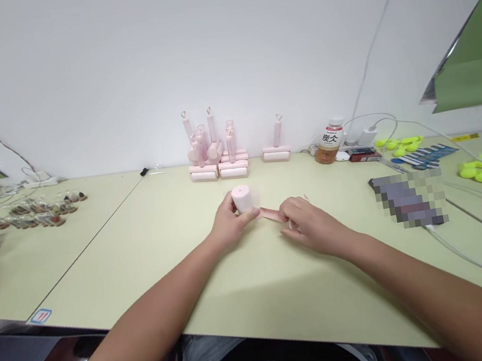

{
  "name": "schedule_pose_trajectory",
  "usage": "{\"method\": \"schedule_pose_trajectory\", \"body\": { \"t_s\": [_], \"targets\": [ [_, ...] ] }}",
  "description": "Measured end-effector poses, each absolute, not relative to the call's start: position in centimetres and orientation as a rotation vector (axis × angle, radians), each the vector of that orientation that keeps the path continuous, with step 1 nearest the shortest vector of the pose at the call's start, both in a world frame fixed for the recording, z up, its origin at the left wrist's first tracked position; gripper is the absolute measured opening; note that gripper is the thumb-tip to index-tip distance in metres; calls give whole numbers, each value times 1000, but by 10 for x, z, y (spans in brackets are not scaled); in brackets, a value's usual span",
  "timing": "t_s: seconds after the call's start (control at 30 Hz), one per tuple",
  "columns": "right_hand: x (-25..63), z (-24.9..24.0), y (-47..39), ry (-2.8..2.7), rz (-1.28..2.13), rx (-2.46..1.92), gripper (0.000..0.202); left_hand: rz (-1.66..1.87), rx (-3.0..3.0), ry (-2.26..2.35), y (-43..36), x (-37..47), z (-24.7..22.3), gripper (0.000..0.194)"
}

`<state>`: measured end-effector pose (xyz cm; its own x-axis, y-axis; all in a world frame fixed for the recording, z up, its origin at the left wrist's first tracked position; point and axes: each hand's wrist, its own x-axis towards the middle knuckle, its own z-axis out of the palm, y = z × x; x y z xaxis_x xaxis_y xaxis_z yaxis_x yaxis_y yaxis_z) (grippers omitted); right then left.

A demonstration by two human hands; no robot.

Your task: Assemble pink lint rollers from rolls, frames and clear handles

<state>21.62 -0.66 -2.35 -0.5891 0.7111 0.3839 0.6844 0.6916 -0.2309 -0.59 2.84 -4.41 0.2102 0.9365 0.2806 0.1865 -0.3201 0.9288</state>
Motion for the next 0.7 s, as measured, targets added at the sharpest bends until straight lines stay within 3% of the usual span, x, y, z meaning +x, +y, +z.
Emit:
{"method": "schedule_pose_trajectory", "body": {
  "t_s": [0.17,0.37,0.57,0.7],
  "targets": [
    [222,-33,0,-2486,59,-1296,14,972,1832,1094,28,-17,-38,60],
    [225,-37,5,-2399,38,-1594,8,708,2103,1172,21,-21,-32,39],
    [224,-34,2,-2341,68,-1471,41,665,2237,1067,28,-25,-36,45],
    [223,-33,0,-2389,158,-1192,46,672,2242,1019,32,-28,-41,45]
  ]
}}
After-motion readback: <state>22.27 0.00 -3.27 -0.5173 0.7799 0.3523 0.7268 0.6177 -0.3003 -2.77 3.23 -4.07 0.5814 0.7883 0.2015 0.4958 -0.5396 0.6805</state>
